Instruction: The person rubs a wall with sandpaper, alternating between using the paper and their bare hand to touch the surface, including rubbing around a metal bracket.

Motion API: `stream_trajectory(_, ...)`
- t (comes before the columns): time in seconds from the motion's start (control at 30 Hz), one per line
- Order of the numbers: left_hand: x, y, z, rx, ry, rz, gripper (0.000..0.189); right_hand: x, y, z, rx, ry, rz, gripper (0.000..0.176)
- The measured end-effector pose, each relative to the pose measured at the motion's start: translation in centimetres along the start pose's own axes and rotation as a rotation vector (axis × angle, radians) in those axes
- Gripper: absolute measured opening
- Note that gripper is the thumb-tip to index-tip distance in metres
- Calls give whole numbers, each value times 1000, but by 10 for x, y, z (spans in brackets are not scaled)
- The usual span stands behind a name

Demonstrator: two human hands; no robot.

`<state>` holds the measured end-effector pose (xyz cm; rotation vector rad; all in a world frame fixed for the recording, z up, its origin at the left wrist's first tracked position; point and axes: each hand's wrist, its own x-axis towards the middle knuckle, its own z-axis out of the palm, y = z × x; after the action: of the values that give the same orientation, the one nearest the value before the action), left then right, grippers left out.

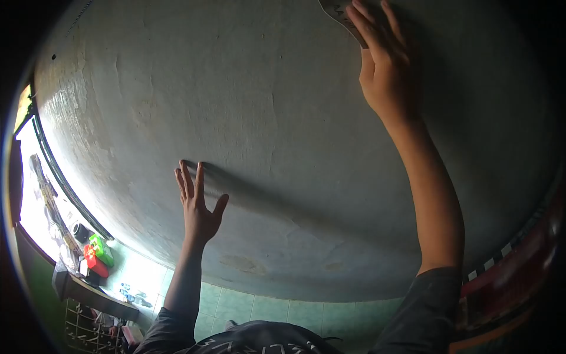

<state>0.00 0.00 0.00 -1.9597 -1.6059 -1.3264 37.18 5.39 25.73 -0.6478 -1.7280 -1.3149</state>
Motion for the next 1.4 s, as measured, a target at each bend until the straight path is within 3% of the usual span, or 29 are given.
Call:
stream_trajectory(0.07, -5, 3, 1, -10, -5, -7, 100, -6, -25, -5, -113, -46, 21, 53)
stream_trajectory(0.17, 7, -8, 10, -7, 1, -23, 102, -54, -95, 31, 206, -265, -321, 46)
stream_trajectory(0.2, -10, 1, 7, -16, -27, -44, 102, -92, -111, 28, 352, -385, -527, 43)
stream_trajectory(0.3, -12, 4, 10, -23, -26, -52, 102, -87, -98, 20, 382, -397, -579, 40)
stream_trajectory(0.4, -13, 8, 13, -55, -6, -69, 101, -14, -47, -5, -11, -171, -378, 42)
stream_trajectory(0.47, -11, 16, 16, -83, 21, -85, 101, 7, -11, -13, 21, -25, -120, 40)
stream_trajectory(0.6, -10, 33, 21, -83, 68, -58, 103, -31, -49, -2, 42, -102, -385, 31)
stream_trajectory(0.7, -1, 57, 13, -33, 75, 73, 98, -57, -72, -2, 180, -189, -389, 26)
stream_trajectory(0.93, 42, 113, 22, 26, 78, 500, 87, -63, -68, -6, 151, -141, -341, 23)
stream_trajectory(1.1, 62, 138, 43, 32, 83, 381, 89, -69, -71, -11, 141, -144, -281, 25)
stream_trajectory(1.23, 70, 152, 61, 1, 217, 323, 85, -91, -49, -36, 384, -201, -31, 27)
stream_trajectory(1.37, 96, 155, 69, 113, 397, 335, 73, -172, -40, -45, 153, 412, 716, 33)
stream_trajectory(1.4, 103, 154, 69, 178, 452, 354, 70, -186, -49, -43, 59, 371, 736, 36)
